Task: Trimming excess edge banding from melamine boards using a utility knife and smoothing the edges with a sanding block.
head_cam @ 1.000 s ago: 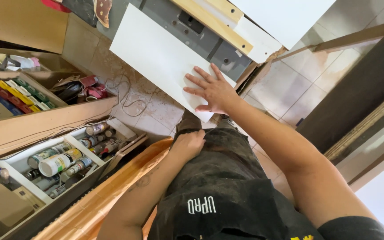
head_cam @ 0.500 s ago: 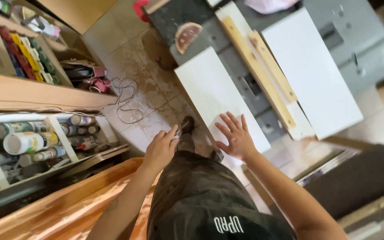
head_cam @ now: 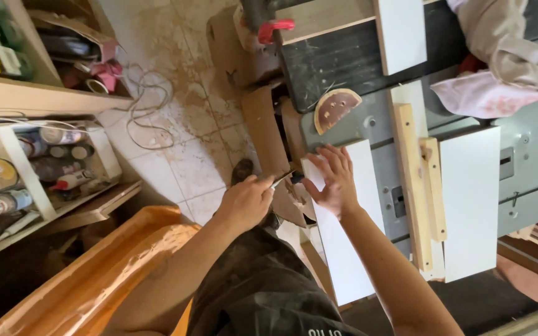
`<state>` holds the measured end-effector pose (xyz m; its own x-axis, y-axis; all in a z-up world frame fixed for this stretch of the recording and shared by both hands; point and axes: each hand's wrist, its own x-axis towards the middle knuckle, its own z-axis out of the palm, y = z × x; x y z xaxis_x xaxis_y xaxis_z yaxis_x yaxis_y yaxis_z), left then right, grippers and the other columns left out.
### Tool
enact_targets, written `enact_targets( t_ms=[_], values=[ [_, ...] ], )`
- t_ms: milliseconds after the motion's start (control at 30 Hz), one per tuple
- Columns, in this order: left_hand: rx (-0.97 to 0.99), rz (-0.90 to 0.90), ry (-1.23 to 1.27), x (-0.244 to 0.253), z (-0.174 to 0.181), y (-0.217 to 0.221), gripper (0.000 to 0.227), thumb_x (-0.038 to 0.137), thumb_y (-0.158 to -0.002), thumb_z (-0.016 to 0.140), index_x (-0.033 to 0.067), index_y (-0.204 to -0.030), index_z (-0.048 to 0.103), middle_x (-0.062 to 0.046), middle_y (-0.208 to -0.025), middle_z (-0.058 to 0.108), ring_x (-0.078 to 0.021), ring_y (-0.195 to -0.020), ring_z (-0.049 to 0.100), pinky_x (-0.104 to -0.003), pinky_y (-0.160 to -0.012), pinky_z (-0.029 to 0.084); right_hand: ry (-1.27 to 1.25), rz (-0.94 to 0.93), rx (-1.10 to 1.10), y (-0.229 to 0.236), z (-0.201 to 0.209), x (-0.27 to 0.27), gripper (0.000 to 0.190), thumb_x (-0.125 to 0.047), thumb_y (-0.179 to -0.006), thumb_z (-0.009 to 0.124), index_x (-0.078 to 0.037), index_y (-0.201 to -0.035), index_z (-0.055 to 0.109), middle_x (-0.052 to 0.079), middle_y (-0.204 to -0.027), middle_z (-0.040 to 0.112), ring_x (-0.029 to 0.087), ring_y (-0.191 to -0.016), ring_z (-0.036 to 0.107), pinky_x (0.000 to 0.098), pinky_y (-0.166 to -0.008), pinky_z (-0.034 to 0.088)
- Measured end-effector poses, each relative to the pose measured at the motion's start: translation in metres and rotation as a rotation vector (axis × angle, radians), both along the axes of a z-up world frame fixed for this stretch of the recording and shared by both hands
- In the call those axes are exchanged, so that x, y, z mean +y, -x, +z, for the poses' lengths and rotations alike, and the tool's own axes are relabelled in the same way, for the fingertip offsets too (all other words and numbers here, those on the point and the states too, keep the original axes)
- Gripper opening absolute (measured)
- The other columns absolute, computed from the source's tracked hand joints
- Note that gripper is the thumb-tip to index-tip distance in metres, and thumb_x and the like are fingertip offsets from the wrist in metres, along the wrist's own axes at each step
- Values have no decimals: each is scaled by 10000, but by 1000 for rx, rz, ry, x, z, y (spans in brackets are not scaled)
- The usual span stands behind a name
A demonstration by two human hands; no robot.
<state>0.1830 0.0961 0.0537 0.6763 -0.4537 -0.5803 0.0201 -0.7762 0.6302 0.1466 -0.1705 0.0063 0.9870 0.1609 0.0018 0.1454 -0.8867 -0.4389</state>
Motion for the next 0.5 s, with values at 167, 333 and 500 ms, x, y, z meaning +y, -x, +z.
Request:
enact_targets(
  t_ms=[167, 333, 500],
  values=[
    [-4, -23, 78, -10, -16, -26, 475, 370, -1026, 462, 230, -1413, 699, -196, -1127, 738, -437, -998, 757, -516, -849, 635, 58, -4, -63, -1, -10, -1, 655, -444, -776, 831, -251, -1379, 662, 19, -1327, 606, 293, -1364, 534, 558, -1229, 292],
    [41, -82, 136, -23, -32, -34, 477, 327, -1019, 449, 264, -1429, 684, -186, -1065, 736, -429, -970, 757, -514, -820, 635, 14, -30, -71, -3, -4, 4, 691, -403, -777, 838, -212, -1413, 649, 45, -1311, 625, 308, -1336, 554, 564, -1205, 304],
    [3, -162, 161, -30, -37, -44, 449, 341, -1019, 438, 244, -1376, 692, -149, -978, 733, -388, -918, 776, -484, -775, 636, -16, -18, -83, -2, -6, 4, 633, -429, -832, 811, -253, -1425, 675, 40, -1334, 623, 317, -1377, 532, 575, -1213, 278]
  ],
)
